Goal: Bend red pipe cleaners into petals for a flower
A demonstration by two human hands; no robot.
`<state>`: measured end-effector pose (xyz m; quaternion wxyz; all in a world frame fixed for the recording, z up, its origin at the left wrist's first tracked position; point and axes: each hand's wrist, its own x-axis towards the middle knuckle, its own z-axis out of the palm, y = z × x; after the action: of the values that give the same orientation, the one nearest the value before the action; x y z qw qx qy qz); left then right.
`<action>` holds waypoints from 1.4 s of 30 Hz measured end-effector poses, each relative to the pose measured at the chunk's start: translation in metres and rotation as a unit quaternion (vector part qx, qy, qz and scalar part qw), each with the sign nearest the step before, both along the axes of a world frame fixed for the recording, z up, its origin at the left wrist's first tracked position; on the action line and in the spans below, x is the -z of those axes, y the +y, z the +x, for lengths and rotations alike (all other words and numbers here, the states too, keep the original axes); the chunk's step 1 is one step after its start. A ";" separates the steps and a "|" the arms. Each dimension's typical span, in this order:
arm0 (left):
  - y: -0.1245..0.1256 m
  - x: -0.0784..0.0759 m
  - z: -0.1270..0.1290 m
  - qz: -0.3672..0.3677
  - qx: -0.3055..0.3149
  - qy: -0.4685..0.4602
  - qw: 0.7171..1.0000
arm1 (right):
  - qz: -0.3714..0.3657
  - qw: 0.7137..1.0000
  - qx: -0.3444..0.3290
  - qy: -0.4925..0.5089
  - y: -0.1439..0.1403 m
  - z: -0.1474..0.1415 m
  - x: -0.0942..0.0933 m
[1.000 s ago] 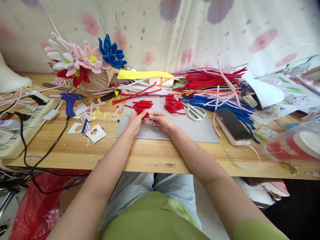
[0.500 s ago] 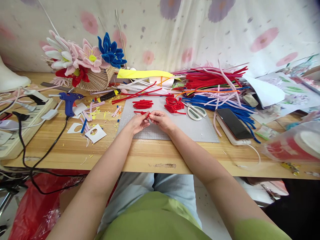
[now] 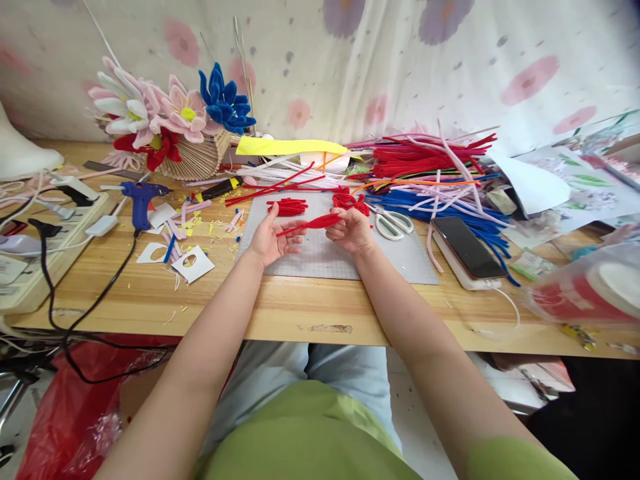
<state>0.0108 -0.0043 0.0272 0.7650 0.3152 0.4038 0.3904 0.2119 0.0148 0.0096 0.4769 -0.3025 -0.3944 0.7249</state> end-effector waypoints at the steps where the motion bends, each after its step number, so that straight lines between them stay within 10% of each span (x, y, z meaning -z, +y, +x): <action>1: -0.001 -0.001 -0.001 0.000 0.033 0.014 0.999 | -0.007 1.000 0.000 0.001 0.000 0.003 -0.001; 6: -0.007 0.009 0.008 0.046 0.102 0.064 0.992 | -0.021 1.000 -0.012 -0.004 0.001 0.004 -0.001; 25: -0.009 0.027 0.029 0.209 -0.044 0.139 0.967 | -0.009 0.993 0.003 -0.120 -0.011 -0.038 0.004; 34: -0.017 0.028 0.039 0.280 -0.098 0.155 0.942 | -0.163 0.964 -0.179 -0.112 0.002 -0.032 0.003; 42: -0.017 0.027 0.039 0.303 -0.107 0.157 0.934 | -0.172 0.962 -0.187 -0.096 -0.005 -0.035 -0.007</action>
<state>0.0494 -0.0210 0.0002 0.5136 0.5448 0.4123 0.5191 0.1773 0.0101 0.0164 0.2335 -0.3694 -0.3572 0.8255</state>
